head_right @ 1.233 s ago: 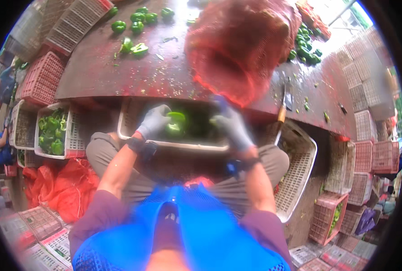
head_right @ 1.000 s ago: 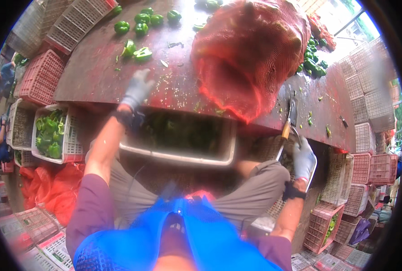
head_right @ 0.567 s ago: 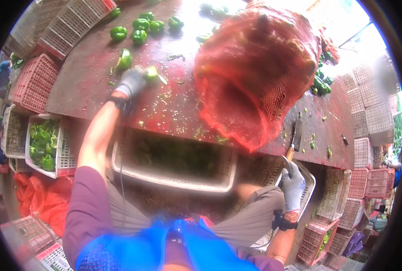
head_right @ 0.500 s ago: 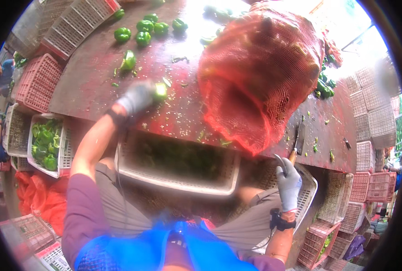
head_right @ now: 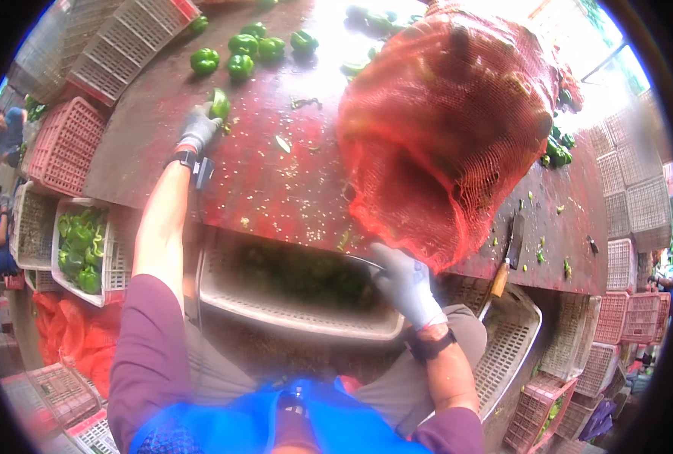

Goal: Sorting green peppers from a large mesh bag and cutting the stems/tops off using a knife.

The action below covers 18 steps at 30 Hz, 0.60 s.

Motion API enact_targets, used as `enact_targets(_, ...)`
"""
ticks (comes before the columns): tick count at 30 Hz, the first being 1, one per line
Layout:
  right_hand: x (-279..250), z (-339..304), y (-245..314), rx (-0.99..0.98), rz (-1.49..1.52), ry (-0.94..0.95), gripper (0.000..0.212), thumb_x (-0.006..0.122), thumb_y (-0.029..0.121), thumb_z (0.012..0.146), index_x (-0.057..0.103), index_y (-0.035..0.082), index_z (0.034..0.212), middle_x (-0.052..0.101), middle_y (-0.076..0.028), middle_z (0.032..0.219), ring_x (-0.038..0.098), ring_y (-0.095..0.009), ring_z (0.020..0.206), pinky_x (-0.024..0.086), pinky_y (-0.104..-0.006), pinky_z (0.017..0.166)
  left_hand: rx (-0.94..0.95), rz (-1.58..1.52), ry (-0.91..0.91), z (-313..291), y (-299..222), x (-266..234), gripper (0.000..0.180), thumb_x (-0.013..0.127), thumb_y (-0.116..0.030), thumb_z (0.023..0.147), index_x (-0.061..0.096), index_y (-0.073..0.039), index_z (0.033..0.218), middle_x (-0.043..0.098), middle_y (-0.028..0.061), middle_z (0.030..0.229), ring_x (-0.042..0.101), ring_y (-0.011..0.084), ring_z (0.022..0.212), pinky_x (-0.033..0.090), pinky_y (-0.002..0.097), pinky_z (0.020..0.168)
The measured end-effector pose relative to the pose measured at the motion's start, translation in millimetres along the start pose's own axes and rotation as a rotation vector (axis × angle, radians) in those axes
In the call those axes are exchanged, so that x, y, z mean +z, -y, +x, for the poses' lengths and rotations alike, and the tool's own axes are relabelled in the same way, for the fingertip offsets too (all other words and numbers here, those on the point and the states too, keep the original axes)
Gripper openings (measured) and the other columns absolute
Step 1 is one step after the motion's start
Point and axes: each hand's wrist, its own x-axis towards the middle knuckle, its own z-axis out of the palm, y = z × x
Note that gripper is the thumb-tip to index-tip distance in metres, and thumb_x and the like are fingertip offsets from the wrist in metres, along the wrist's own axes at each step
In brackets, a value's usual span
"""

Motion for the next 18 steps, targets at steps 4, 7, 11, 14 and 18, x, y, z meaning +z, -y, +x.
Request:
enact_targets(4, 5.8, -4.3, -12.2, -0.021, -0.034, 0.012, 0.036, 0.072, 0.013, 0.082, 0.065, 0.009, 0.117, 0.067, -0.015, 0.086, 0.068, -0.031, 0.077, 0.053, -0.0378, 0.068, 0.402, -0.065, -0.337, -46.3, -57.7, 22.7, 0.03, 0.07, -0.015, 0.081, 0.066, -0.011, 0.111, 0.064, 0.0141, 0.112, 0.064, 0.0353, 0.098, 0.052, 0.0439, 0.086)
enact_targets(7, 9.9, -2.6, -9.5, -0.014, 0.023, 0.013, 0.034, 0.067, 0.014, 0.087, 0.065, 0.01, 0.121, 0.069, -0.015, 0.093, 0.067, -0.029, 0.075, 0.052, -0.036, 0.068, 0.623, 0.057, -0.216, -90.8, -90.2, 18.1, 0.026, 0.064, -0.008, 0.081, 0.065, -0.015, 0.107, 0.062, 0.0106, 0.118, 0.066, 0.0343, 0.093, 0.054, 0.0455, 0.079)
enact_targets(11, 10.6, 15.8, 0.5, 0.163, 0.499, -0.018, 0.04, 0.066, 0.021, 0.092, 0.061, 0.008, 0.13, 0.071, -0.003, 0.101, 0.063, -0.013, 0.075, 0.051, -0.029, 0.069, 0.881, 0.039, -0.245, -178.5, -130.4, 5.2, 0.011, 0.061, -0.011, 0.082, 0.064, -0.013, 0.093, 0.062, 0.0075, 0.12, 0.064, 0.0302, 0.089, 0.053, 0.0423, 0.074)
enact_targets(14, 3.4, 29.2, 6.7, 0.483, 0.929, 0.06, 0.052, 0.067, 0.029, 0.093, 0.055, 0.005, 0.138, 0.07, -0.001, 0.103, 0.058, -0.005, 0.071, 0.048, -0.022, 0.065, 0.99, 0.024, -0.178, -229.5, -164.0, -22.5, 0.012, 0.061, -0.01, 0.082, 0.064, -0.012, 0.094, 0.062, 0.0093, 0.12, 0.064, 0.0308, 0.09, 0.053, 0.0427, 0.075)
enact_targets(18, -10.1, 28.6, 10.0, 0.242, 1.042, 0.085, 0.046, 0.069, 0.032, 0.09, 0.061, 0.005, 0.127, 0.066, 0.0, 0.082, 0.053, -0.003, 0.057, 0.044, -0.0204, 0.054, 1.194, -0.032, -0.046, -268.8, -203.5, -40.2, 0.012, 0.06, -0.009, 0.08, 0.063, -0.008, 0.092, 0.063, 0.0118, 0.117, 0.064, 0.0323, 0.091, 0.053, 0.0433, 0.073)
